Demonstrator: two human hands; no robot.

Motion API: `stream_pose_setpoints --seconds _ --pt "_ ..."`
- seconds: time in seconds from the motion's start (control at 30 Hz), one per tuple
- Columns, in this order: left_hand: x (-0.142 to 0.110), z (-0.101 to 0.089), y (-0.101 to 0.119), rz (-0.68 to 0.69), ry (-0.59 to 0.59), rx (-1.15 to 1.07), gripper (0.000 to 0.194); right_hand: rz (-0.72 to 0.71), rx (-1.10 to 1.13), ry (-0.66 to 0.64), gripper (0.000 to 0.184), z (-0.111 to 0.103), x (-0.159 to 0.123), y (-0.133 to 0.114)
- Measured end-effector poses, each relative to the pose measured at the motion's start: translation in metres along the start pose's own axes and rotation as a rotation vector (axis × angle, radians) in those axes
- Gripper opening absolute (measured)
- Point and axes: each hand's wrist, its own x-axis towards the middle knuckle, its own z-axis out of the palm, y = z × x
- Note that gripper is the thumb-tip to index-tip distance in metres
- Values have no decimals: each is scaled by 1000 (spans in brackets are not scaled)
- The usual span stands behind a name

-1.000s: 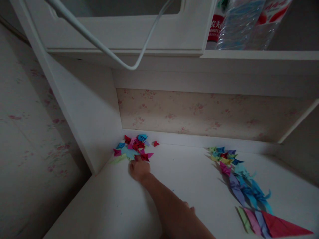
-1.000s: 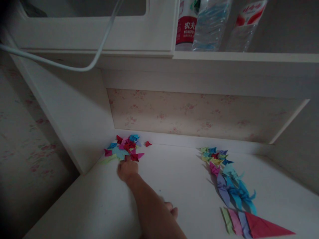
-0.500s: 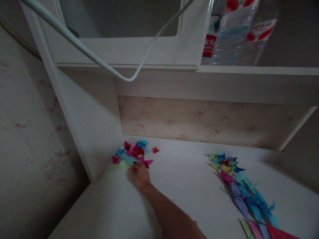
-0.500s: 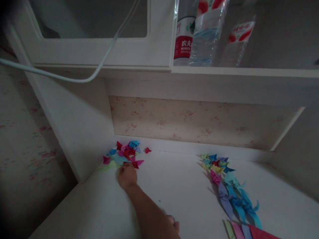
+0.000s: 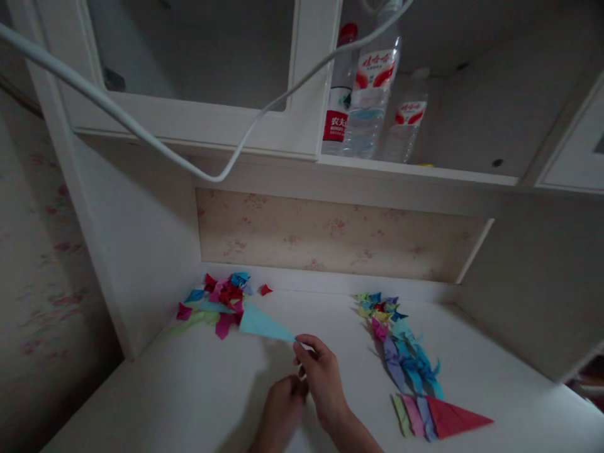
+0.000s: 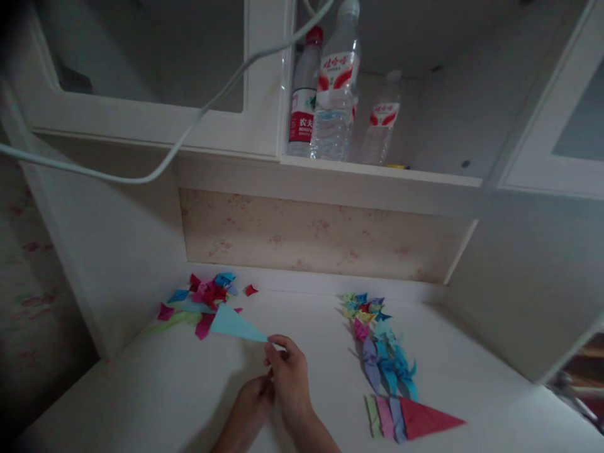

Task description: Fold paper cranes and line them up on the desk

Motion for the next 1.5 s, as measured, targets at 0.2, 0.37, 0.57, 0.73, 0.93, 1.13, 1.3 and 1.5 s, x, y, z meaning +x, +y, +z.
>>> stream_pose_setpoints --seconds 0.2,0.37,0.57,0.73,0.93,1.13,1.3,1.5 --pt "34 -10 31 63 138 10 29 17 23 155 41 -90 -31 29" --pt "20 -9 29 -9 122 -127 69 63 55 197 42 -108 -41 37" --pt "20 -14 35 -68 71 -143 66 64 285 184 34 -106 -37 37" --pt "18 -20 39 -35 156 -183 59 85 363 192 32 -106 -38 33" --pt "16 -17 42 -68 80 -150 51 117 472 165 31 -105 -40 25" --pt "14 -9 43 -78 -24 -120 48 169 466 29 33 -98 -43 25" --pt "13 -7 42 -52 -98 -90 43 140 374 49 36 -98 -44 26" --pt "10 -4 40 -61 -172 -41 42 78 214 114 39 -99 -42 28"
